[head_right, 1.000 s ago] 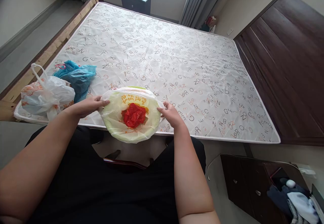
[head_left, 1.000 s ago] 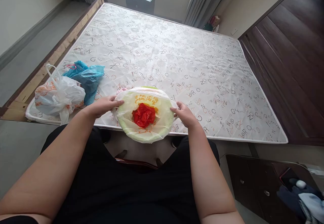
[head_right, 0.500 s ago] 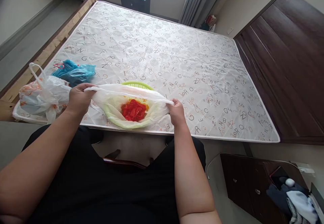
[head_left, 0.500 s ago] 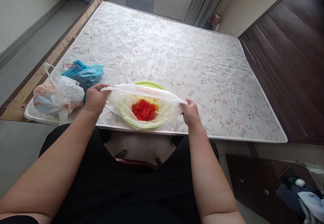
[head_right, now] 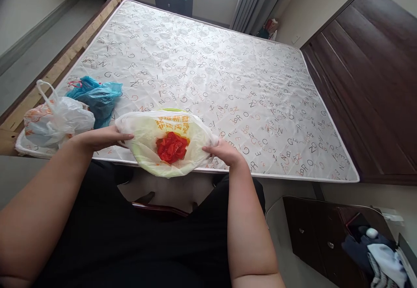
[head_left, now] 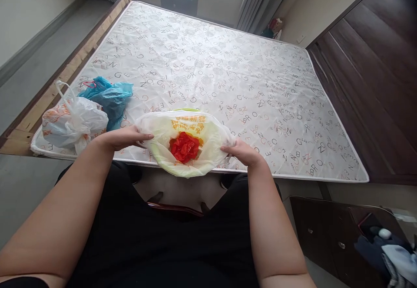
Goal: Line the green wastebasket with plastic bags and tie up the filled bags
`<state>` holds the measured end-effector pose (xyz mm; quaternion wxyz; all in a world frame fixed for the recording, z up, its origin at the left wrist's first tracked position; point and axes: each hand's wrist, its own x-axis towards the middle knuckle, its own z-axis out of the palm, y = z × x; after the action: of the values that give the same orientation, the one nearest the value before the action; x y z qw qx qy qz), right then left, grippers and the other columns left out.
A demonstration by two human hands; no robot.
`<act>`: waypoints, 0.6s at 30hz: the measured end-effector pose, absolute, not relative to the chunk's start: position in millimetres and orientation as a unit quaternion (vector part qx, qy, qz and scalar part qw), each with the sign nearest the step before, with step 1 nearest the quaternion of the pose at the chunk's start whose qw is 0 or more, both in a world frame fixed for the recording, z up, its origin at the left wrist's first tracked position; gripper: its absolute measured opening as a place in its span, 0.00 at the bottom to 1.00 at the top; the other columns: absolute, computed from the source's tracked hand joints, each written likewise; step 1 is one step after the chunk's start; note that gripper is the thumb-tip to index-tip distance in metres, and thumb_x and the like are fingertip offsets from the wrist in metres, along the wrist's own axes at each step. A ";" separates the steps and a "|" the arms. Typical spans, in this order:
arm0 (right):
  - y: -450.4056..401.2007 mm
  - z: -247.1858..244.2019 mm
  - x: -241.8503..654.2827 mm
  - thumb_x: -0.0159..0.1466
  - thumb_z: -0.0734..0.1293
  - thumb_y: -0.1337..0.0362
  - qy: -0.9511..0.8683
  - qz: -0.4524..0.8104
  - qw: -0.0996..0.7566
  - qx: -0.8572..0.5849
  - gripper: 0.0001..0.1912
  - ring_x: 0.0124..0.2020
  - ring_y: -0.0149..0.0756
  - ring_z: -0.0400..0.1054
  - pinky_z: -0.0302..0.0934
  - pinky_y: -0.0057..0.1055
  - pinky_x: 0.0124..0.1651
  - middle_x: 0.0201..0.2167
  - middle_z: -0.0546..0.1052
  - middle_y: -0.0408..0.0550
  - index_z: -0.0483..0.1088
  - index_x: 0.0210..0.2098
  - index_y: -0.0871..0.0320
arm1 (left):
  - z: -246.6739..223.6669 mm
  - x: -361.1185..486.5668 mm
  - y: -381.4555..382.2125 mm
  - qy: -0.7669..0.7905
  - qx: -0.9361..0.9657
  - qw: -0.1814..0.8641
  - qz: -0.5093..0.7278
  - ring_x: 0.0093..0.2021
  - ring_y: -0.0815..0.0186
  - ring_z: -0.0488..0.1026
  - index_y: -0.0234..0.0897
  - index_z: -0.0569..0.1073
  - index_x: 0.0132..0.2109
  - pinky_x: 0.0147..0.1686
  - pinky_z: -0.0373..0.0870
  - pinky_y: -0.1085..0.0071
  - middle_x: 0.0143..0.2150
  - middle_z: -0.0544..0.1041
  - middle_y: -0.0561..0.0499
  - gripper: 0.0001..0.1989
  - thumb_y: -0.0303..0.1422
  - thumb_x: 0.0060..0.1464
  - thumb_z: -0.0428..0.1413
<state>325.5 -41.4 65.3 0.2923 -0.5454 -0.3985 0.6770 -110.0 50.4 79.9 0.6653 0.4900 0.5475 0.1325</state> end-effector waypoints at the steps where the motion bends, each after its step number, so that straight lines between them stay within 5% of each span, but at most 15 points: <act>1: -41.3 64.9 325.0 0.53 0.82 0.53 -0.398 0.669 0.302 -0.550 0.21 0.38 0.42 0.78 0.76 0.34 0.36 0.39 0.84 0.50 0.81 0.42 0.56 | 80.1 -111.7 51.9 0.558 0.492 0.654 0.135 0.41 0.46 0.83 0.38 0.84 0.37 0.37 0.84 0.55 0.37 0.84 0.39 0.29 0.50 0.27 0.77; 5: -34.5 65.2 319.1 0.56 0.79 0.52 -0.350 0.612 0.448 -0.550 0.20 0.45 0.44 0.79 0.75 0.37 0.45 0.44 0.84 0.48 0.79 0.43 0.54 | 74.4 -116.5 58.1 0.561 0.530 0.618 0.147 0.30 0.56 0.79 0.39 0.80 0.32 0.29 0.79 0.63 0.29 0.79 0.45 0.25 0.51 0.33 0.75; 8: -24.9 62.1 317.4 0.54 0.79 0.53 -0.291 0.549 0.569 -0.538 0.21 0.48 0.45 0.78 0.75 0.39 0.48 0.44 0.83 0.47 0.75 0.43 0.53 | 69.0 -115.6 62.4 0.571 0.546 0.565 0.238 0.20 0.69 0.64 0.40 0.64 0.23 0.22 0.70 0.69 0.18 0.63 0.54 0.27 0.53 0.46 0.68; 11: -17.8 55.3 320.5 0.51 0.79 0.54 -0.243 0.508 0.631 -0.534 0.21 0.46 0.42 0.78 0.75 0.38 0.46 0.40 0.82 0.44 0.71 0.39 0.52 | 67.3 -112.2 68.2 0.547 0.522 0.545 0.362 0.19 0.73 0.54 0.43 0.50 0.25 0.24 0.66 0.70 0.18 0.49 0.58 0.28 0.47 0.56 0.61; 18: -22.4 60.8 319.3 0.63 0.69 0.41 -0.233 0.640 0.504 -0.531 0.23 0.44 0.44 0.78 0.74 0.36 0.37 0.43 0.82 0.48 0.75 0.47 0.51 | 74.6 -98.1 70.2 0.519 0.292 0.622 0.508 0.26 0.71 0.66 0.40 0.66 0.32 0.29 0.72 0.74 0.24 0.67 0.54 0.11 0.38 0.60 0.57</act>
<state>319.3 -22.4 60.8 0.5037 -0.5308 -0.2332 0.6404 -98.1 70.2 74.6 0.6220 0.2917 0.5194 0.5081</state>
